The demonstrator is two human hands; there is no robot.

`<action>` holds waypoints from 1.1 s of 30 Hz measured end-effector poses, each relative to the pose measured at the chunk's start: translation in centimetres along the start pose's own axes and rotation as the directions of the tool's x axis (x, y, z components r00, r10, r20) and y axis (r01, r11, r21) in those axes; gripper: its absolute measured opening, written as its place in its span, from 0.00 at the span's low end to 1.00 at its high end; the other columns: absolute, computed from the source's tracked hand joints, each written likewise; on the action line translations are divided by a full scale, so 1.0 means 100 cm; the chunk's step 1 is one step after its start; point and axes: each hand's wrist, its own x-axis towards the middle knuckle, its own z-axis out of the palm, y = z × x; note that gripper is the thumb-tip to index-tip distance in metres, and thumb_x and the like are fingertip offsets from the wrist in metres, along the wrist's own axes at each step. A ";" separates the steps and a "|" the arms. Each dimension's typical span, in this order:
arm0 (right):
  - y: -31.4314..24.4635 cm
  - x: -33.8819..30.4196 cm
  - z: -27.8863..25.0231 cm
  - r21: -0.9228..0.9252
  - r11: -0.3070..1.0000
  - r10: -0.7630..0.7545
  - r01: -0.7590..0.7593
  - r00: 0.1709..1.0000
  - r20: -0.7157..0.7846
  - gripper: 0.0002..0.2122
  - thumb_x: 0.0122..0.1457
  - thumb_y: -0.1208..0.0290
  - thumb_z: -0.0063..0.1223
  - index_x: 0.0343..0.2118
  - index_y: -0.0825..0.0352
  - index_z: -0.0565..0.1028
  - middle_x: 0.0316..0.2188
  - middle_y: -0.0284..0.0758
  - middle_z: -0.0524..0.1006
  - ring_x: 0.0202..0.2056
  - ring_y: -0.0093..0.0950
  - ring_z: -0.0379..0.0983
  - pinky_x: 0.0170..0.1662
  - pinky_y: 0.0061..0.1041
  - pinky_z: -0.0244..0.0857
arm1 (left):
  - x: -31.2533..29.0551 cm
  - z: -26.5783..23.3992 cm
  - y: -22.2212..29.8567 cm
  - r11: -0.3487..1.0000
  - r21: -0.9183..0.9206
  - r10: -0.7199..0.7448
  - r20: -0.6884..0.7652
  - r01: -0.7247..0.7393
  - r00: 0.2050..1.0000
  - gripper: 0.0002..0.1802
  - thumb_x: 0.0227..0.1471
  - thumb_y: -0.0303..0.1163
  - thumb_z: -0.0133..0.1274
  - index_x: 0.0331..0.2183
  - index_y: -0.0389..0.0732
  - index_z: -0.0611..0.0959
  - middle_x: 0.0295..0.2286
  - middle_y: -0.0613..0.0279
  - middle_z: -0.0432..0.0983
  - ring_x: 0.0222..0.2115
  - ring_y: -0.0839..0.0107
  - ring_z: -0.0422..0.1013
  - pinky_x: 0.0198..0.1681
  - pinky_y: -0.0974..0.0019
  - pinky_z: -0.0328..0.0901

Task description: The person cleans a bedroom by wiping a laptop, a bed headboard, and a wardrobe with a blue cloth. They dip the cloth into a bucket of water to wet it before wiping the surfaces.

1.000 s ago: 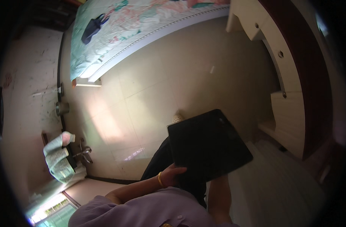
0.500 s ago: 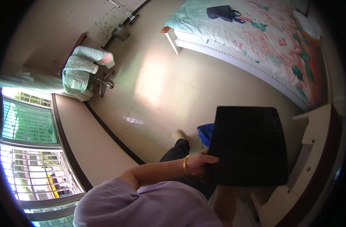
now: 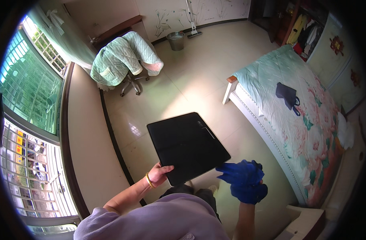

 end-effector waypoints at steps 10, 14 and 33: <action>-0.089 0.197 -0.026 0.109 0.985 0.127 -0.133 0.990 0.058 0.10 0.56 0.67 0.39 0.19 0.59 0.61 0.18 0.26 0.58 0.19 0.18 0.56 0.17 0.17 0.52 | 0.131 -0.029 0.110 0.959 -0.133 0.219 -0.209 -0.249 0.953 0.16 0.48 0.24 0.48 0.42 0.35 0.72 0.36 0.59 0.73 0.37 0.68 0.70 0.43 0.63 0.65; -0.093 0.330 -0.003 -0.089 0.993 0.086 -0.083 0.996 0.028 0.10 0.56 0.62 0.41 0.22 0.59 0.62 0.20 0.27 0.60 0.19 0.18 0.55 0.19 0.18 0.53 | 0.188 -0.020 0.152 0.939 -0.159 0.245 -0.317 -0.306 0.916 0.16 0.48 0.24 0.47 0.42 0.33 0.71 0.38 0.57 0.72 0.39 0.65 0.69 0.45 0.62 0.63; 0.031 0.815 0.187 -0.805 -0.295 0.341 0.514 0.844 0.414 0.17 0.48 0.63 0.42 0.36 0.71 0.68 0.41 0.46 0.67 0.40 0.38 0.67 0.35 0.31 0.64 | 0.466 -0.107 0.456 0.961 -0.161 0.186 -0.217 -0.223 0.958 0.18 0.46 0.23 0.49 0.43 0.34 0.71 0.38 0.58 0.72 0.39 0.66 0.68 0.45 0.63 0.62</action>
